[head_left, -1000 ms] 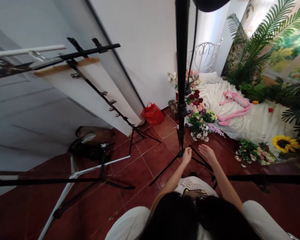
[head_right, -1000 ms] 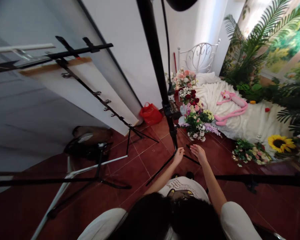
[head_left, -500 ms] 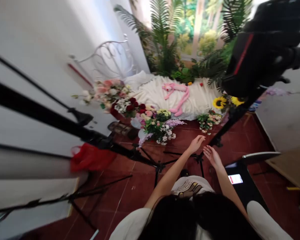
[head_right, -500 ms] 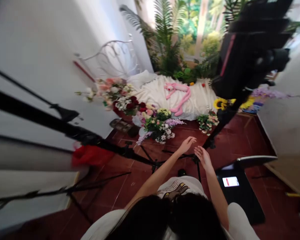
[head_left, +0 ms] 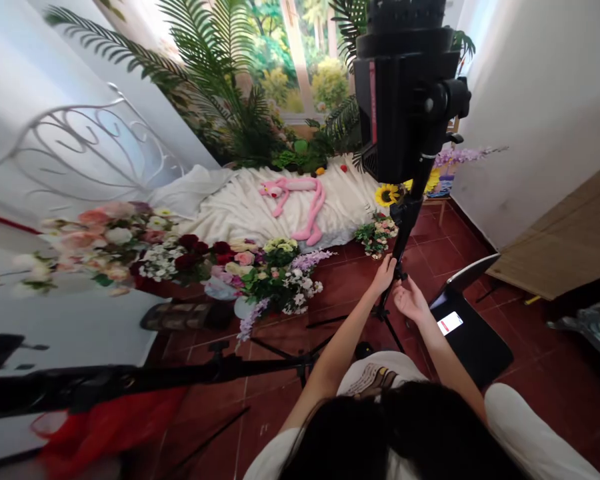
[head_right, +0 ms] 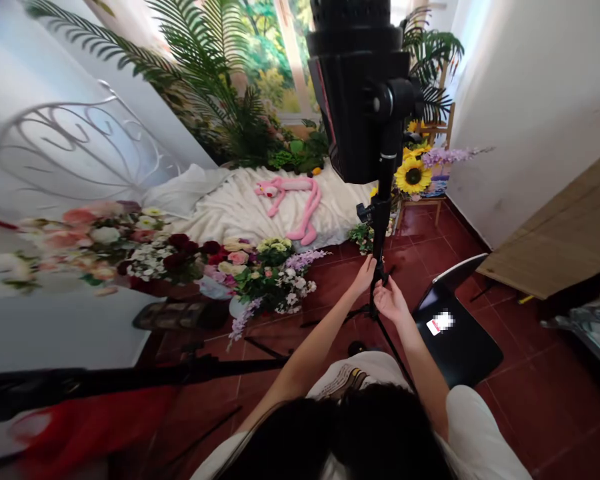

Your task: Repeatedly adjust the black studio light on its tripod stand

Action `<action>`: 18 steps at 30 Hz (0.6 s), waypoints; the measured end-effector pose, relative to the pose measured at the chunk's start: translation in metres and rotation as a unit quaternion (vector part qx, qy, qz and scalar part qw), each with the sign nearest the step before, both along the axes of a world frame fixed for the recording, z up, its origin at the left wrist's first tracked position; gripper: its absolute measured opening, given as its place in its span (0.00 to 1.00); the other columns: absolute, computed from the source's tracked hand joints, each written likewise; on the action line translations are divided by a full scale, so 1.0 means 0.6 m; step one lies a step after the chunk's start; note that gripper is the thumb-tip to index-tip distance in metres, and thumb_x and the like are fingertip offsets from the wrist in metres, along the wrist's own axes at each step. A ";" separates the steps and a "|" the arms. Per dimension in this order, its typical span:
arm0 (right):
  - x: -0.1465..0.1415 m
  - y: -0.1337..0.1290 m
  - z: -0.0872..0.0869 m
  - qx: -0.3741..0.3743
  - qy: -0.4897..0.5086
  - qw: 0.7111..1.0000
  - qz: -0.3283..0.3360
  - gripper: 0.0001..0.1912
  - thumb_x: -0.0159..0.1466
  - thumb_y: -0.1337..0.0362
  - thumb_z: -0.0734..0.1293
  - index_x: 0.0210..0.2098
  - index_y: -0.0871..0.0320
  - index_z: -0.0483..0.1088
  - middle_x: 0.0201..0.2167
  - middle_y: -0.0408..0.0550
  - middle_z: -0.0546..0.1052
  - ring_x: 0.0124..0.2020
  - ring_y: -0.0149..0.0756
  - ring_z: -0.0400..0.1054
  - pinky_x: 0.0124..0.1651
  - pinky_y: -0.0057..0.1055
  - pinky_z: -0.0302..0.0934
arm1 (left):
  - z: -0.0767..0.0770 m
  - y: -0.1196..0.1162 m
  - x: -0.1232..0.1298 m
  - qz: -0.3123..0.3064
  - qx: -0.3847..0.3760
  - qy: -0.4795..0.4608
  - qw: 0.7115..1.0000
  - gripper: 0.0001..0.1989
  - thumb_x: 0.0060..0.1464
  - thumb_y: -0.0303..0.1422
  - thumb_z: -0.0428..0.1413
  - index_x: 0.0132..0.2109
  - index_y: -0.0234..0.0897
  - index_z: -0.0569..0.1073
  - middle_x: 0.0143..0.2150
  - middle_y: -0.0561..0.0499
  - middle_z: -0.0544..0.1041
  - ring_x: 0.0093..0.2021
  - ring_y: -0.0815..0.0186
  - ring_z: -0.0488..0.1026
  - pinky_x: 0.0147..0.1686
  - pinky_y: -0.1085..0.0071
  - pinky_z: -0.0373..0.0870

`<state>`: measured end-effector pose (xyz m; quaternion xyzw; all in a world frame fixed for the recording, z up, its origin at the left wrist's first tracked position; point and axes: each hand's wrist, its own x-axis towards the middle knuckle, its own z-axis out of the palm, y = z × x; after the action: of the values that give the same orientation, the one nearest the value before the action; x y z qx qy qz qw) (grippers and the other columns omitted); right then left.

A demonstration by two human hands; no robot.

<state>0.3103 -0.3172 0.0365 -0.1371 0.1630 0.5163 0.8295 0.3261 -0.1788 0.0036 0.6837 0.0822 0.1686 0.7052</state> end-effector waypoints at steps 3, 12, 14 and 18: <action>0.003 0.017 -0.005 0.089 0.016 0.996 -0.012 0.15 0.67 0.59 0.63 0.26 0.55 0.58 0.18 0.35 0.65 0.18 0.23 0.62 0.20 0.18 0.60 | -0.001 0.002 0.000 0.010 0.003 -0.007 1.000 0.26 0.58 0.54 0.47 0.47 0.36 0.71 0.39 0.49 0.75 0.38 0.67 0.72 0.44 0.70 0.69; 0.018 0.045 -0.019 0.149 -0.008 0.987 -0.060 0.29 0.62 0.67 0.67 0.22 0.53 0.38 0.14 0.29 0.44 0.14 0.20 0.41 0.15 0.18 0.39 | 0.011 0.000 -0.005 0.021 -0.014 -0.022 0.999 0.25 0.57 0.52 0.50 0.47 0.33 0.74 0.39 0.47 0.78 0.35 0.68 0.73 0.38 0.72 0.70; 0.020 0.050 -0.019 0.047 -0.082 0.992 -0.077 0.30 0.58 0.68 0.68 0.22 0.54 0.38 0.13 0.29 0.41 0.13 0.20 0.36 0.14 0.19 0.36 | 0.010 0.000 -0.005 0.029 -0.011 -0.023 0.999 0.25 0.58 0.51 0.51 0.46 0.33 0.74 0.38 0.47 0.79 0.34 0.68 0.74 0.38 0.72 0.71; 0.021 0.046 -0.011 -0.256 -0.346 0.897 -0.099 0.26 0.53 0.65 0.68 0.20 0.53 0.42 0.13 0.29 0.43 0.15 0.23 0.35 0.16 0.23 0.35 | 0.005 -0.003 -0.003 0.042 -0.004 -0.023 0.999 0.25 0.58 0.52 0.50 0.46 0.34 0.75 0.37 0.47 0.78 0.33 0.68 0.73 0.37 0.71 0.71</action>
<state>0.3231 -0.2899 0.0299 -0.4981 0.0053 0.2921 0.8164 0.3245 -0.1805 0.0066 0.6727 0.0950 0.2134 0.7020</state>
